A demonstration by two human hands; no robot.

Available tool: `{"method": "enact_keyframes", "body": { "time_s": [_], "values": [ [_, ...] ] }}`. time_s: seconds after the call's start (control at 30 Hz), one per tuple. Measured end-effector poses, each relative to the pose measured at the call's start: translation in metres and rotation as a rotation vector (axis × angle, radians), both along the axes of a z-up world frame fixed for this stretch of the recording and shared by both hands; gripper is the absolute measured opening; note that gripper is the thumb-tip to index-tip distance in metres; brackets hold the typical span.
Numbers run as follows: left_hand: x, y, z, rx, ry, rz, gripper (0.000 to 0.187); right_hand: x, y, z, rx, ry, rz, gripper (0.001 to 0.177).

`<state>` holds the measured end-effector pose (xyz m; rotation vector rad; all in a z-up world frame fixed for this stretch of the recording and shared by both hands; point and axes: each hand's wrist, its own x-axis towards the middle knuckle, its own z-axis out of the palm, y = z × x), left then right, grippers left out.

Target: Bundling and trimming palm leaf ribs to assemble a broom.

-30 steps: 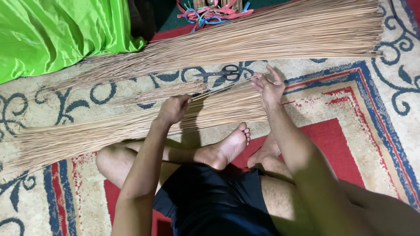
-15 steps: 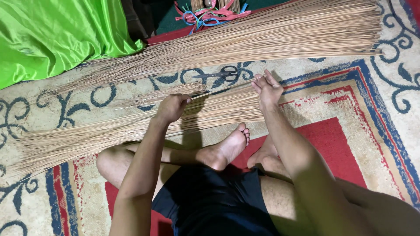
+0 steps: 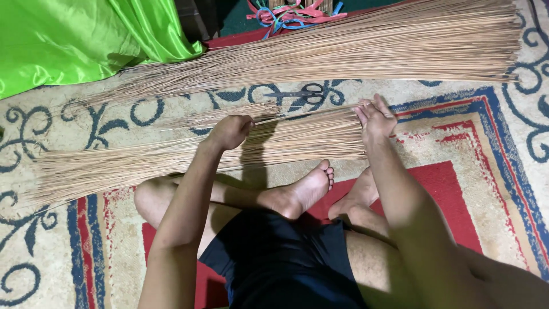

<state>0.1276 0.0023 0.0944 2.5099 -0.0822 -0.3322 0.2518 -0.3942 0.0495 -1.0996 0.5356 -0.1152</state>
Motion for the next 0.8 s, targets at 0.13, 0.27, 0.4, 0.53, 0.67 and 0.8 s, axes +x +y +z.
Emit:
{"method": "enact_keyframes", "body": {
  "time_s": [0.13,0.27,0.4,0.53,0.67,0.8],
  "values": [
    [0.004,0.009,-0.016,-0.011,0.036,-0.006,0.024,0.007,-0.011,-0.016,0.008,0.028,0.037,0.051],
    [0.005,0.02,-0.025,0.055,0.097,-0.037,0.026,0.01,-0.018,-0.018,0.0,0.047,0.045,0.049],
    [0.005,0.021,-0.026,0.076,0.132,-0.053,0.027,0.007,-0.024,-0.015,-0.064,0.074,0.067,0.05],
    [0.0,0.014,-0.021,0.091,0.126,-0.073,0.028,0.007,-0.03,-0.026,-0.183,0.091,0.104,0.051],
    [-0.01,0.006,-0.011,0.105,0.128,-0.074,0.025,0.015,-0.026,-0.041,-0.921,-0.087,-0.022,0.053],
    [-0.016,-0.018,-0.016,0.135,0.138,-0.119,0.027,-0.022,0.038,0.033,-1.311,-0.71,0.214,0.033]
  ]
}}
